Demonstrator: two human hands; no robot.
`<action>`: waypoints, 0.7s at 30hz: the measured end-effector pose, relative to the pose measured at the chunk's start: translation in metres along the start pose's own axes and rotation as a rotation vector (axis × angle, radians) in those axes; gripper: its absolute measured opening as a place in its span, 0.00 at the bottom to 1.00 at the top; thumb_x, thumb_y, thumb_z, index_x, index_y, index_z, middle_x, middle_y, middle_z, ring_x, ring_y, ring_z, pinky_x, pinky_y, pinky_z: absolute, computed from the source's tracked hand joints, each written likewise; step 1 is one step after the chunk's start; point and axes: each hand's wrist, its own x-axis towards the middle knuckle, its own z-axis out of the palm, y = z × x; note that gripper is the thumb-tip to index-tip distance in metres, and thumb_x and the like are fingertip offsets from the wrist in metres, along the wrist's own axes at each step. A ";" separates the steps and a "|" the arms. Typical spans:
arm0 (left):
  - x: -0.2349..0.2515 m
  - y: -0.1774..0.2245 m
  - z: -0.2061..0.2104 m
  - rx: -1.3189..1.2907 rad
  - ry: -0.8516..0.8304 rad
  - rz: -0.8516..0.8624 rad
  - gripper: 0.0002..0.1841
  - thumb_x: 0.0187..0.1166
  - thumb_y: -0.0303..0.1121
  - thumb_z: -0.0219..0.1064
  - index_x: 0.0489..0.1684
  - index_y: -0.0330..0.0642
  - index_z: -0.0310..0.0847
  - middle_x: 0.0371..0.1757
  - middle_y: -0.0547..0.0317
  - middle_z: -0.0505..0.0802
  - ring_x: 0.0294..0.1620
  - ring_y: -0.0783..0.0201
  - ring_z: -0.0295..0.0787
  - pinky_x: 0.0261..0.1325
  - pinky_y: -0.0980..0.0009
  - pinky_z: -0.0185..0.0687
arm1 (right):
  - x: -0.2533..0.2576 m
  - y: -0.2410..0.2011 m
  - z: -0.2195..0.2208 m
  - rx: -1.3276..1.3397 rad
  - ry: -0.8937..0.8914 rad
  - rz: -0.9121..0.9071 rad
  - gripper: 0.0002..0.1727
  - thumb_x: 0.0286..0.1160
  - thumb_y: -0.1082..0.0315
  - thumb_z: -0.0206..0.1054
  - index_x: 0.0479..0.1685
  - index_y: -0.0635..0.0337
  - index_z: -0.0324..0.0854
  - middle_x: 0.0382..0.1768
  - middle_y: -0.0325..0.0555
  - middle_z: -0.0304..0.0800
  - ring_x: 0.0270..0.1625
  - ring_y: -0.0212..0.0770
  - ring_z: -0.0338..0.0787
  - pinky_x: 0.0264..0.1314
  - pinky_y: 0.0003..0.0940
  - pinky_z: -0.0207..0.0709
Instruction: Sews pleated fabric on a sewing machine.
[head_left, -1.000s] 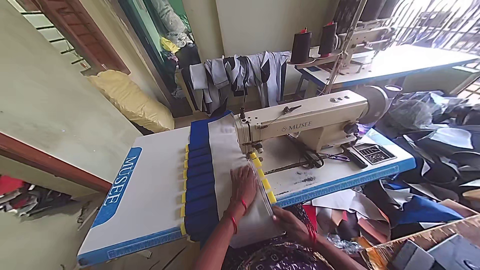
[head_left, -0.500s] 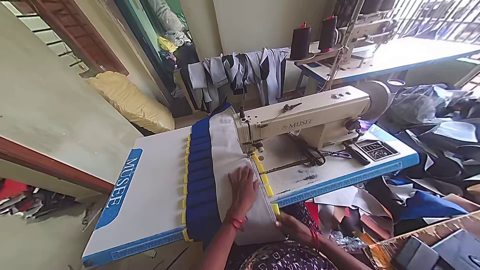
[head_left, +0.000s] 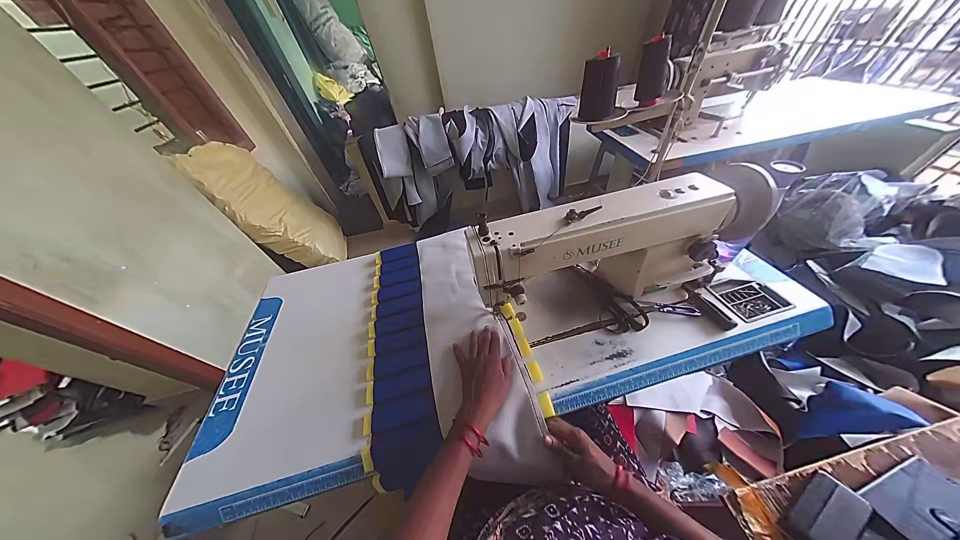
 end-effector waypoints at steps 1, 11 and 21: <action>-0.007 -0.001 0.005 0.014 0.014 0.016 0.32 0.92 0.46 0.50 0.92 0.39 0.58 0.94 0.46 0.61 0.97 0.41 0.43 0.90 0.29 0.24 | -0.006 0.006 -0.002 -0.004 -0.063 0.027 0.20 0.86 0.70 0.54 0.64 0.77 0.81 0.65 0.68 0.84 0.66 0.49 0.86 0.75 0.41 0.74; 0.045 -0.014 -0.014 0.051 -0.025 -0.068 0.33 0.93 0.51 0.48 0.94 0.45 0.56 0.96 0.51 0.58 0.98 0.44 0.39 0.88 0.26 0.19 | 0.030 -0.026 -0.002 -0.099 0.211 -0.034 0.15 0.86 0.69 0.57 0.44 0.73 0.85 0.35 0.53 0.87 0.40 0.38 0.85 0.49 0.36 0.77; 0.018 -0.012 -0.002 0.026 -0.033 -0.062 0.34 0.93 0.53 0.46 0.95 0.46 0.52 0.97 0.56 0.56 0.98 0.47 0.37 0.90 0.30 0.18 | 0.016 -0.009 0.007 -0.069 0.098 0.047 0.16 0.85 0.70 0.60 0.53 0.77 0.85 0.45 0.62 0.91 0.49 0.45 0.89 0.60 0.40 0.79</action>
